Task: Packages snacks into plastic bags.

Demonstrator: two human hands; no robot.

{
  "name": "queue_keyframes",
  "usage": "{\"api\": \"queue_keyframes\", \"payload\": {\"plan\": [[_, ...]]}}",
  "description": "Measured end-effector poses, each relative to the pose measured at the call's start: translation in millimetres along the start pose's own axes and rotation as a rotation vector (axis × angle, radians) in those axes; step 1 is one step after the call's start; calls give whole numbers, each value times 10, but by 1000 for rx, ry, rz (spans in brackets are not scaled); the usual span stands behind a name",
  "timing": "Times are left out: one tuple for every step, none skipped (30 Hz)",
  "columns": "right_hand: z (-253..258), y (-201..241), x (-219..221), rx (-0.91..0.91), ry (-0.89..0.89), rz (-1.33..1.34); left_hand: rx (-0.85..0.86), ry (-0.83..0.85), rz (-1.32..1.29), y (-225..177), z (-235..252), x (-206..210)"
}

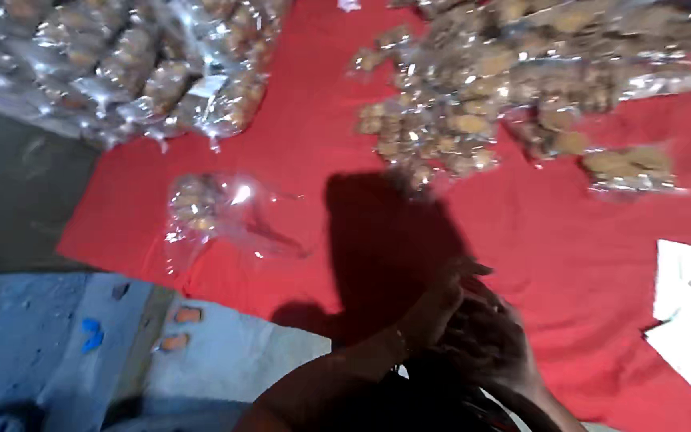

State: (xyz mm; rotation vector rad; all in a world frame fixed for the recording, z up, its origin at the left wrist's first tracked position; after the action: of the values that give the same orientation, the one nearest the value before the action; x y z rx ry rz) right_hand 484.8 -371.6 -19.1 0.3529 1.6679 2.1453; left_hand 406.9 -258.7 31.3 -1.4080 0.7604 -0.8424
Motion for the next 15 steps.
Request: {"api": "queue_keyframes", "payload": {"plan": [[19,-64,93,23,38,-34,-13,-95,66,37,-179,-145],[122,-77,177,12,72,-52,-20,-220,113,9,-377,-319],[281,-47,267,-8,98,-54,-10,-364,159,-77,-606,-522],[448,3,382,-5,117,-28,4,-529,214,-214,-867,-747],[634,51,534,28,149,28,7,-699,273,-359,-1119,-990],[882,117,743,61,207,90,-6,-847,297,-472,-1313,-1248],[1146,181,1009,113,275,136,-41,-951,277,-541,-1439,-1501],[1371,194,1303,231,378,174,-90,-1005,243,-558,-1505,-1722],[1558,149,1621,379,463,237,-128,-1013,192,-549,-1520,-1903],[1716,96,1967,503,511,324,-150,-1015,156,-534,-1486,-2077],[1847,60,2310,598,547,401,-159,-1026,154,-550,-1430,-2248],[1933,50,2616,661,541,450,-165,-1027,187,-593,-1390,-2405],[1988,45,2858,702,493,463,-154,-1004,221,-650,-1369,-2532],[2029,46,3029,716,401,408,-117,-948,252,-716,-1371,-2633],[2066,54,3132,672,330,281,-65,-852,271,-797,-1394,-2717]]}}
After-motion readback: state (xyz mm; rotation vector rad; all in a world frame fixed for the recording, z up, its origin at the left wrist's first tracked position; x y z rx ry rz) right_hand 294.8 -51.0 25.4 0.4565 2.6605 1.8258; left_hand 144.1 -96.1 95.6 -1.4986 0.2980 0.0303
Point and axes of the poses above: each hand's wrist, its own z-axis towards the middle knuckle, its own x-axis out of the palm, y = z × x, the point moved 4 cm from there along z, towards the middle knuckle, and after that the axes turned 2 degrees about -z, right-handed, at the moved point
